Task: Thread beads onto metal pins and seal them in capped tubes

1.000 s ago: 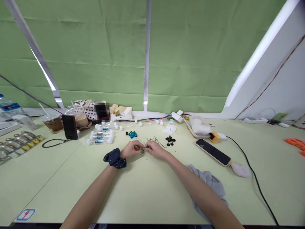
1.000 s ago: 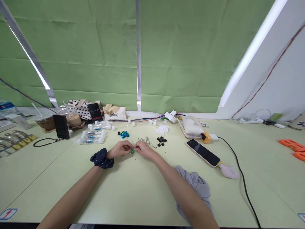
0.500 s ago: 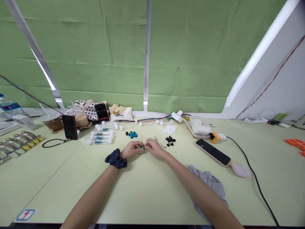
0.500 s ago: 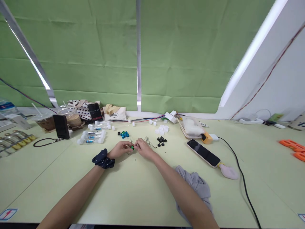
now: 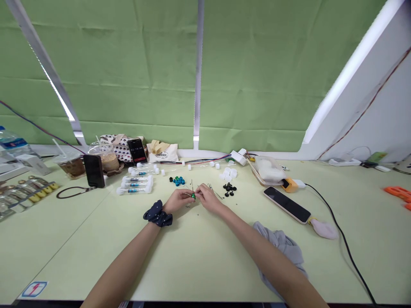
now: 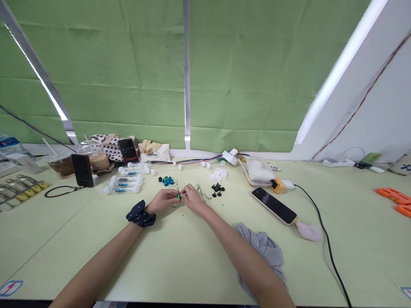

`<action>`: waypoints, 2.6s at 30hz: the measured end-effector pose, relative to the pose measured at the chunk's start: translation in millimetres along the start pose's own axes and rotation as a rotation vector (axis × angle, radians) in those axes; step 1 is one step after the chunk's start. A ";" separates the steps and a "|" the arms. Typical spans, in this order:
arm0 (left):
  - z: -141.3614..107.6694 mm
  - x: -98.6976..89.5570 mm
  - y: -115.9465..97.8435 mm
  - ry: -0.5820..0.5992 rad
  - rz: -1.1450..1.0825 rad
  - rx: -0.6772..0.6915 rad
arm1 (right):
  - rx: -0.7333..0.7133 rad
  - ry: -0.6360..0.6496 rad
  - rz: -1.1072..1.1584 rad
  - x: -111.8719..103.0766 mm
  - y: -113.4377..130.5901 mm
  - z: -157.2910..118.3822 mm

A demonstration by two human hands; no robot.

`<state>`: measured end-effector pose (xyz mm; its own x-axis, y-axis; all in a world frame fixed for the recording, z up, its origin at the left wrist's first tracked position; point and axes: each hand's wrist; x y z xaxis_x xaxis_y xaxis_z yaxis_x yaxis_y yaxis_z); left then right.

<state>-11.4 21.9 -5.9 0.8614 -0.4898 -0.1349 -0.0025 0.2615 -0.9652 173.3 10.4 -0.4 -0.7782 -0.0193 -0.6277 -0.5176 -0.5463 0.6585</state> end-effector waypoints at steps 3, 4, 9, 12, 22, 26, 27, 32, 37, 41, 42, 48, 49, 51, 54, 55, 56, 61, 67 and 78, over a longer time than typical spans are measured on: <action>-0.1 1.2 -0.5 -0.020 0.000 0.003 | -0.002 0.007 -0.015 0.0 -0.2 -0.8; -0.2 1.8 -0.8 -0.026 0.000 0.001 | -0.004 0.006 -0.019 0.0 0.0 -1.0; 0.1 4.6 -1.5 -0.058 0.007 -0.009 | -0.018 -0.006 -0.032 -0.2 2.8 -1.9; 0.4 5.2 0.2 -0.073 0.022 -0.004 | -0.014 -0.015 -0.033 -0.1 4.8 -2.3; 0.4 10.8 0.8 -0.135 0.013 0.006 | 0.083 -0.075 -0.154 4.0 3.8 -6.8; 0.6 13.0 -3.5 -0.163 0.003 0.015 | 0.050 -0.115 -0.092 6.3 2.5 -6.2; 0.7 13.1 -4.2 -0.164 0.001 0.020 | 0.038 -0.124 -0.069 6.7 2.3 -5.6; 1.1 12.4 -3.7 -0.166 0.005 0.034 | 0.023 -0.133 0.011 7.2 2.3 -3.1; 0.6 13.8 -1.7 -0.151 0.037 0.034 | 0.050 -0.144 0.006 7.4 -1.3 -2.9; 0.8 15.7 -3.1 -0.171 0.034 0.039 | 0.051 -0.172 0.007 10.5 -4.3 -1.9; 1.0 15.8 -3.4 -0.176 0.038 0.040 | 0.052 -0.178 0.004 11.5 -4.3 -1.6; 1.1 14.1 0.9 -0.173 0.048 0.054 | 0.079 -0.156 -0.052 12.8 -2.3 -0.5; 1.0 13.7 2.1 -0.171 0.046 0.052 | 0.078 -0.145 -0.054 11.7 -2.1 -0.3; 0.9 13.1 3.8 -0.177 0.037 0.049 | 0.067 -0.125 -0.053 8.5 -1.7 0.1; 1.1 13.0 4.2 -0.204 0.007 0.043 | 0.052 -0.094 -0.056 4.5 -1.2 0.1; 1.2 13.2 3.9 -0.212 -0.002 0.039 | 0.055 -0.089 -0.061 3.9 -1.3 0.0; 1.3 13.3 3.5 -0.214 -0.009 0.037 | 0.065 -0.093 -0.071 3.8 -1.5 -0.3; 1.3 14.3 1.3 -0.192 -0.011 0.054 | 0.129 -0.161 -0.181 7.4 -3.9 -2.6; 0.7 15.7 -1.3 -0.186 0.020 0.057 | 0.146 -0.210 -0.227 13.0 -5.0 -4.3; 2.3 14.0 2.4 -0.173 0.122 0.125 | 0.116 -0.206 -0.107 12.9 -7.2 -2.0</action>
<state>1.8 17.6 -9.6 0.9328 -0.3012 -0.1978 -0.0580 0.4164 -0.9073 167.7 12.5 -14.1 -0.7669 0.2112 -0.6060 -0.6287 -0.4362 0.6437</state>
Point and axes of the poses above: each hand's wrist, its own z-axis towards the middle knuckle, its own x-axis out of the palm, y = z × x, and after that the axes turned 4 degrees about x, right-handed
